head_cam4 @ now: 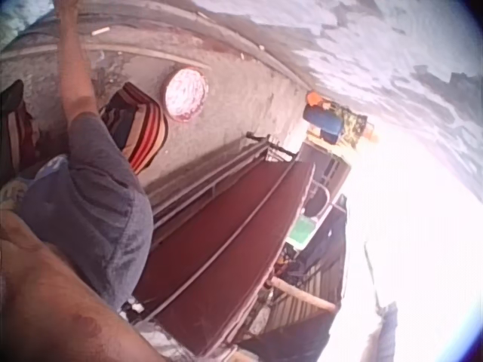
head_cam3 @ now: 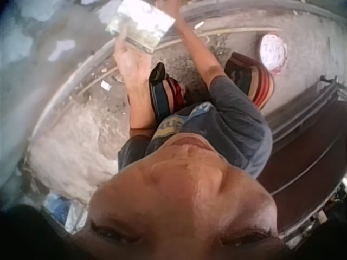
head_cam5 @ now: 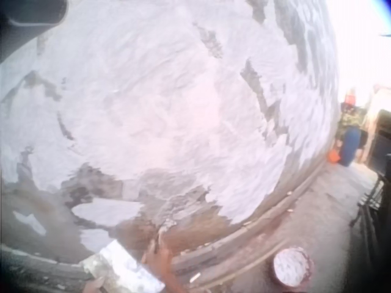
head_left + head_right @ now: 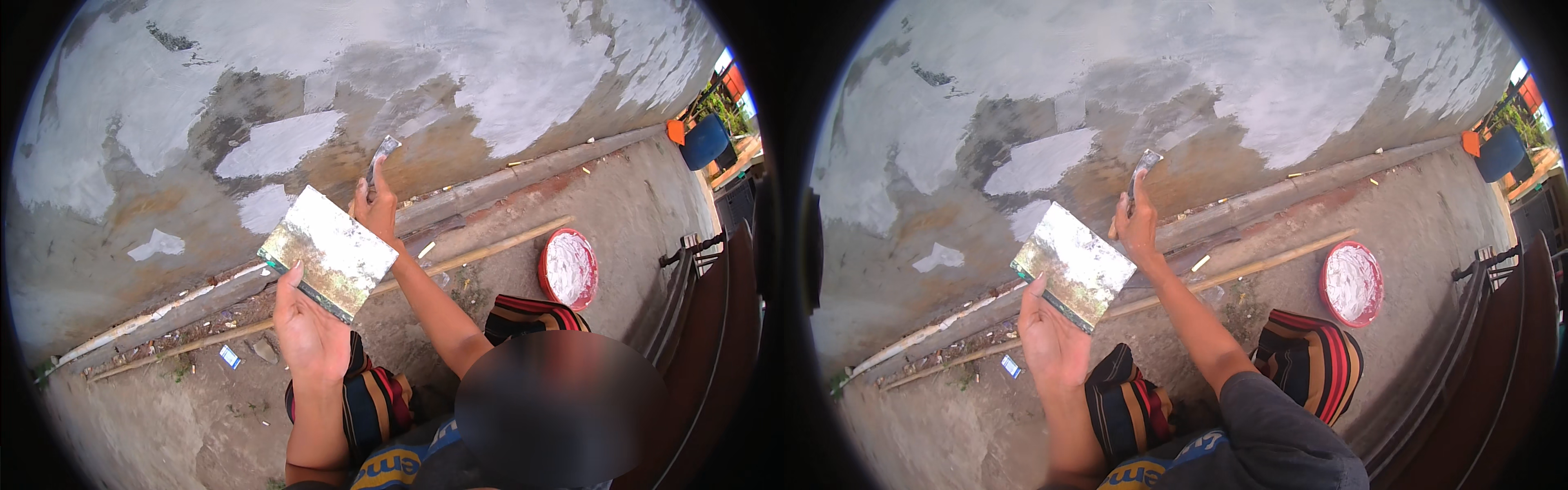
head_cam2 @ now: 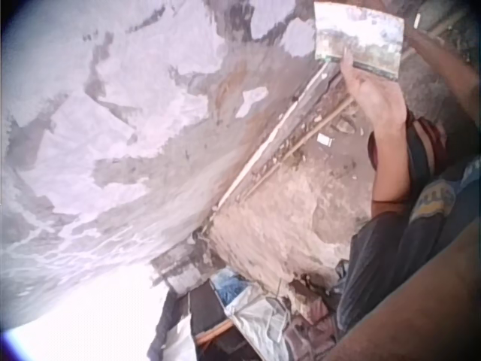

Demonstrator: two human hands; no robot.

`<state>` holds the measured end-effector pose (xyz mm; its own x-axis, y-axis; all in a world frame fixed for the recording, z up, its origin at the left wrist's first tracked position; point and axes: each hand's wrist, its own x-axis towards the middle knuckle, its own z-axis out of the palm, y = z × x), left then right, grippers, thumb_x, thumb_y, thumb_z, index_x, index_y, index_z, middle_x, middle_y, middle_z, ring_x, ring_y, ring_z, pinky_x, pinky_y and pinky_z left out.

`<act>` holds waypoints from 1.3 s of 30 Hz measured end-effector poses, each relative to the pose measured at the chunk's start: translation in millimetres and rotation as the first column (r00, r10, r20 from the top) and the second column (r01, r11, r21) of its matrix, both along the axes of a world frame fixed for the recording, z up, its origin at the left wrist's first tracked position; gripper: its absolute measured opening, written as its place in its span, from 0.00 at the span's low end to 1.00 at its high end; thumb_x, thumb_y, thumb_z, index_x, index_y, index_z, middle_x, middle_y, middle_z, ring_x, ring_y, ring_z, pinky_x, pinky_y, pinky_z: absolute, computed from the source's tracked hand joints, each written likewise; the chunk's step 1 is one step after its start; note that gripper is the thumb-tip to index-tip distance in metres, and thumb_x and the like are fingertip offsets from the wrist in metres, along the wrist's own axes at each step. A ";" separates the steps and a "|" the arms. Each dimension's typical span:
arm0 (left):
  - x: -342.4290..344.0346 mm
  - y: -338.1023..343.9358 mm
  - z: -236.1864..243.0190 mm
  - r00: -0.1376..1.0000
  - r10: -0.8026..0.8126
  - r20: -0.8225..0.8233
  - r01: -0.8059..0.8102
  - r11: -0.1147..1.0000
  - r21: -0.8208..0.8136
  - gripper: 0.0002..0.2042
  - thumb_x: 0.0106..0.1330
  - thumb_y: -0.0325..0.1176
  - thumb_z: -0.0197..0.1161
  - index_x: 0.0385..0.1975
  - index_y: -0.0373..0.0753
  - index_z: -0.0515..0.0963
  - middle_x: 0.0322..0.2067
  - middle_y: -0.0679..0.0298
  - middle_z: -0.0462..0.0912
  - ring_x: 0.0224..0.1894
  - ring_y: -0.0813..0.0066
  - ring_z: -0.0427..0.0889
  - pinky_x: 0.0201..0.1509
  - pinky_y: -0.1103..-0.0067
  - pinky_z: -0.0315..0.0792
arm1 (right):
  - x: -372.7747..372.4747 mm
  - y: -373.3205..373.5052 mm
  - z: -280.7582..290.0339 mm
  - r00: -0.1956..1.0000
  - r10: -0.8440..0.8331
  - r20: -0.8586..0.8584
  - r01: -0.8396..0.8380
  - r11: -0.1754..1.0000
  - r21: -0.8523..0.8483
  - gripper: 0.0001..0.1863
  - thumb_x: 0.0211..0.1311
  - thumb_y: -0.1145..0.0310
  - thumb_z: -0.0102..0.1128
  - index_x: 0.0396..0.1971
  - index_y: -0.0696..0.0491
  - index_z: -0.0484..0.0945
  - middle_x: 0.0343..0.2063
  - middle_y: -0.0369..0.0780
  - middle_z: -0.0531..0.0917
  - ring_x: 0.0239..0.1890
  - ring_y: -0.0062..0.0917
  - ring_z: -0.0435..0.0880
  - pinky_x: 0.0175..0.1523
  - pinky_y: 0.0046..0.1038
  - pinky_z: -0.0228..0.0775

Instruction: The person applies white plaster to a concrete wall using a small trowel and a larger hawk. They repeatedly scoop plaster from a red bowl, transfer it to the hawk, and spread it onto the wall surface in smooth strokes.

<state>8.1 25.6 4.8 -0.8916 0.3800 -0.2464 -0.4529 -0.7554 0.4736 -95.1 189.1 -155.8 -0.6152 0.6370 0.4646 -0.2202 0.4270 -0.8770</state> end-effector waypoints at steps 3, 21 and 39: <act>0.4 3.0 -0.7 1.000 -0.019 0.011 0.019 1.000 -0.005 0.20 0.68 0.35 0.50 0.58 0.36 0.66 0.54 0.61 0.75 0.56 0.68 0.74 0.60 0.68 0.67 | 21.4 -10.0 -27.7 0.994 0.086 0.062 -0.087 0.996 0.014 0.30 0.63 0.77 0.53 0.66 0.59 0.59 0.16 0.39 0.75 0.17 0.15 0.71 0.23 0.22 0.65; 0.4 -5.3 1.8 1.000 -0.004 0.017 0.003 1.000 0.031 0.19 0.68 0.35 0.50 0.57 0.36 0.67 0.53 0.61 0.76 0.55 0.68 0.75 0.60 0.67 0.68 | 50.1 25.4 39.9 0.972 0.168 0.164 -0.169 0.986 -0.008 0.26 0.63 0.77 0.52 0.62 0.60 0.65 0.20 0.38 0.78 0.17 0.19 0.79 0.23 0.24 0.70; -0.1 -9.9 -1.7 1.000 0.008 0.013 -0.009 0.999 0.052 0.19 0.69 0.34 0.50 0.57 0.35 0.67 0.53 0.60 0.76 0.56 0.66 0.75 0.61 0.66 0.67 | 21.0 100.4 55.2 0.989 -0.080 -0.126 0.062 0.988 -0.141 0.27 0.65 0.75 0.50 0.64 0.62 0.61 0.22 0.39 0.78 0.16 0.16 0.75 0.21 0.23 0.67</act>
